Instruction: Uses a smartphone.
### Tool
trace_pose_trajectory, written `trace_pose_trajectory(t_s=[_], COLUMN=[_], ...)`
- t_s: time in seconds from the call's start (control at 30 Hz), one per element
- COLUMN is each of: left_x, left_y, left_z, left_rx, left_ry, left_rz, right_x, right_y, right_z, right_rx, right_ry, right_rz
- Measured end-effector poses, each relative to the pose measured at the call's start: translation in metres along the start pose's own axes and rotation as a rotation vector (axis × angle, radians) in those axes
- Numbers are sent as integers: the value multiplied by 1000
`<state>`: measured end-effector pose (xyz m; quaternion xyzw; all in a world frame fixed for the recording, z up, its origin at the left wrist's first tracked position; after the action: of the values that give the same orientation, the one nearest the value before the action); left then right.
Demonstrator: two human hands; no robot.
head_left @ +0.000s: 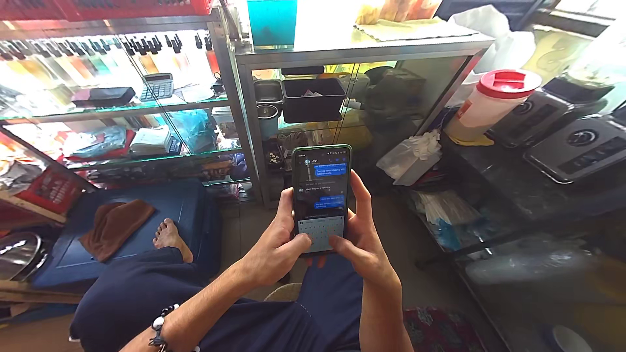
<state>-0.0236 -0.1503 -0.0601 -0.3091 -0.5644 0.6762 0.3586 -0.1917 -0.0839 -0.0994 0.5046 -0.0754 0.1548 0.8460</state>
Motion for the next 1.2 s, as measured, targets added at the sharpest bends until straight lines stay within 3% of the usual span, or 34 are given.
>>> trace_pose_trajectory(t_s=[0.13,0.57,1.2], left_x=[-3,-2,-2], left_y=[-2,2,2], left_z=[0,0,0], left_rx=[-15,-5,3], left_ry=[2,27,32], left_rz=[-2,-5,19], right_x=[-3,-1,-3], right_y=[1,1,-1], right_z=[-1,0,2], right_rx=[4,17,17], right_ry=[153,35,27], right_rz=[57,45,22])
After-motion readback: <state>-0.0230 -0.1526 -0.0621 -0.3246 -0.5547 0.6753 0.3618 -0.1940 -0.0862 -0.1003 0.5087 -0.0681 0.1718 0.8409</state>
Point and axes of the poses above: each hand's wrist, its own z-axis towards the middle knuckle, its own x-axis out of the palm, y = z × x, the point moved 2 cm from there along z, towards the middle knuckle, and after that the axes turned 2 degrees about z, right-handed, at the moved point
